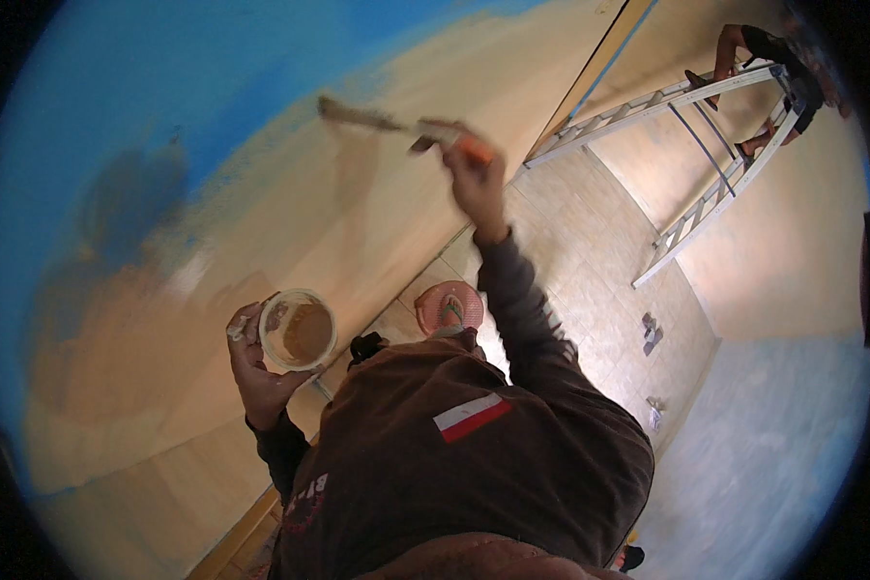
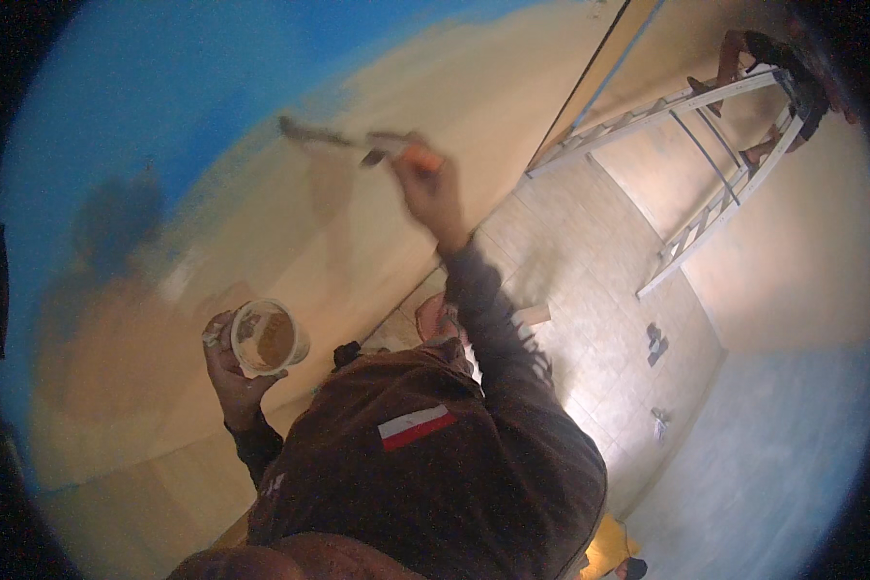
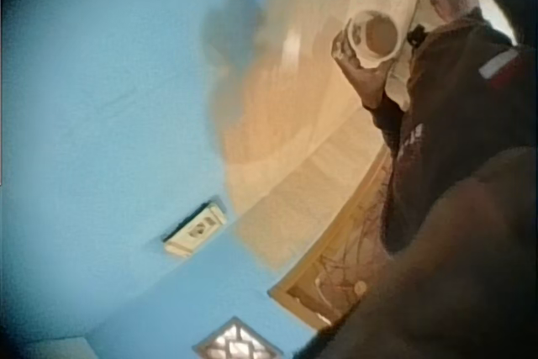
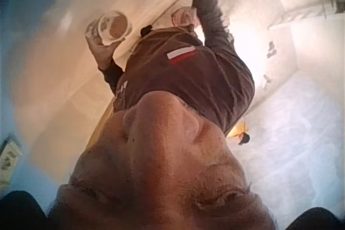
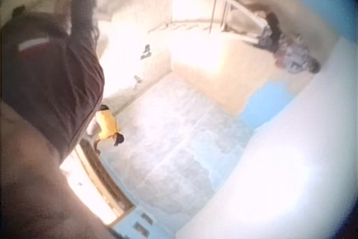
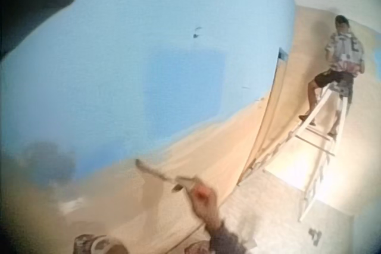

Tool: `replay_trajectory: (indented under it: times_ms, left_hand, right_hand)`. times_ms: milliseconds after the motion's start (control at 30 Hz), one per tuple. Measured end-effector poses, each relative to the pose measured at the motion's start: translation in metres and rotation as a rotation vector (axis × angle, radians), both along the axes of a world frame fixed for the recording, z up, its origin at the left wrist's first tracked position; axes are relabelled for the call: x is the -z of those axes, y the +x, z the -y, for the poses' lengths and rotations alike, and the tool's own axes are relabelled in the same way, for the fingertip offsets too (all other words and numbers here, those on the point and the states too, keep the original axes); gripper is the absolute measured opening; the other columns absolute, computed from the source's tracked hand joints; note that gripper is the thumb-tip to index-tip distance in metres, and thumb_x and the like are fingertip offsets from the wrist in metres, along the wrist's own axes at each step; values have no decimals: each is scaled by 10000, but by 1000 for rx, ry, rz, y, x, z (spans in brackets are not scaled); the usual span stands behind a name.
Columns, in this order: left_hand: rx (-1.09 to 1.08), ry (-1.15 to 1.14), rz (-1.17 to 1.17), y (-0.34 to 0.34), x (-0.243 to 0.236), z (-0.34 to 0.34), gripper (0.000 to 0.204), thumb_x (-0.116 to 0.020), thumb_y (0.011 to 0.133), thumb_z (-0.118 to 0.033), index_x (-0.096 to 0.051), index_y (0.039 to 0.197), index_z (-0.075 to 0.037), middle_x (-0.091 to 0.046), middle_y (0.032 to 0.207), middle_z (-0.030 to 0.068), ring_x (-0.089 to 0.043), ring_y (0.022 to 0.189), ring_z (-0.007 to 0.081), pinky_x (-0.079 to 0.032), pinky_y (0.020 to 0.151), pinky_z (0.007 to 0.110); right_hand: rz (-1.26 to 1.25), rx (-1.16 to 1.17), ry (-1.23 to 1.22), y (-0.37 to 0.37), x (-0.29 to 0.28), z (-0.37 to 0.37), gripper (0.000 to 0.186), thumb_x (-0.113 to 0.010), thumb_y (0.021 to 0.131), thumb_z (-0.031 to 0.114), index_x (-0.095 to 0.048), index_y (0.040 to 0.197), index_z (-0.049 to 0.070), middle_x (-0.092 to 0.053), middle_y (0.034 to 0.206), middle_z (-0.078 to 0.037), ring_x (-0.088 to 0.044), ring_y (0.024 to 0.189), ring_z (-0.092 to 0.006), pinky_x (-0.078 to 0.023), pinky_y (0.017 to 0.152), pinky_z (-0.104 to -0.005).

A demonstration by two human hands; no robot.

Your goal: The person paints a ceiling with beige paint using a brush, repeatedly dipping the brush into a small container to reload paint. The ceiling is partially covered in blue primer, and the person works in sections to apply the new coat.

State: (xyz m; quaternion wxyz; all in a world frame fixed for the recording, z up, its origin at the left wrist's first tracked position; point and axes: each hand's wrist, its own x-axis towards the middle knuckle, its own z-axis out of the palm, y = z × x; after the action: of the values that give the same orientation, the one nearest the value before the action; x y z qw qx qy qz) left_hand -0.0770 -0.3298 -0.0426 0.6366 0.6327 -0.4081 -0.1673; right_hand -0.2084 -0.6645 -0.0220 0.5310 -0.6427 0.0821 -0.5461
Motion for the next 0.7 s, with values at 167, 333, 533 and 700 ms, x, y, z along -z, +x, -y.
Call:
replay_trajectory:
  times_ms: [167,333,533,700]
  left_hand:
    - [48,39,128,10,0,-1,1050,-987,533,-148,-368,1375,-54,-553,1353,182,-540,1266,285,-426,1087,429]
    - [14,21,88,5,2,-5,1044,-984,533,-145,-368,1370,-54,-554,1354,179,-540,1268,286,-427,1087,431]
    - [-16,175,402,9,-3,-9,1054,-989,532,-155,-365,1374,-46,-561,1348,178,-548,1261,284,-433,1082,425]
    - [-7,103,188,4,-3,-3,1045,-988,527,-146,-377,1368,-43,-566,1342,177,-557,1251,282,-436,1088,421]
  right_hand:
    - [-68,-112,52,-22,-10,160,253,-580,1014,259,-715,1111,68,-711,889,8,-431,651,-29,-385,582,-193]
    - [-22,-2,128,-47,-15,245,218,-572,1031,253,-680,1062,66,-697,927,-20,-486,714,-40,-363,573,-209]
    - [181,406,-1,-76,-8,287,203,-602,1005,217,-708,1060,53,-693,879,-8,-518,711,-75,-412,611,-247]
    - [-87,969,-298,-49,13,265,237,-670,932,210,-710,1074,24,-631,784,-66,-557,718,-229,-453,684,-372]
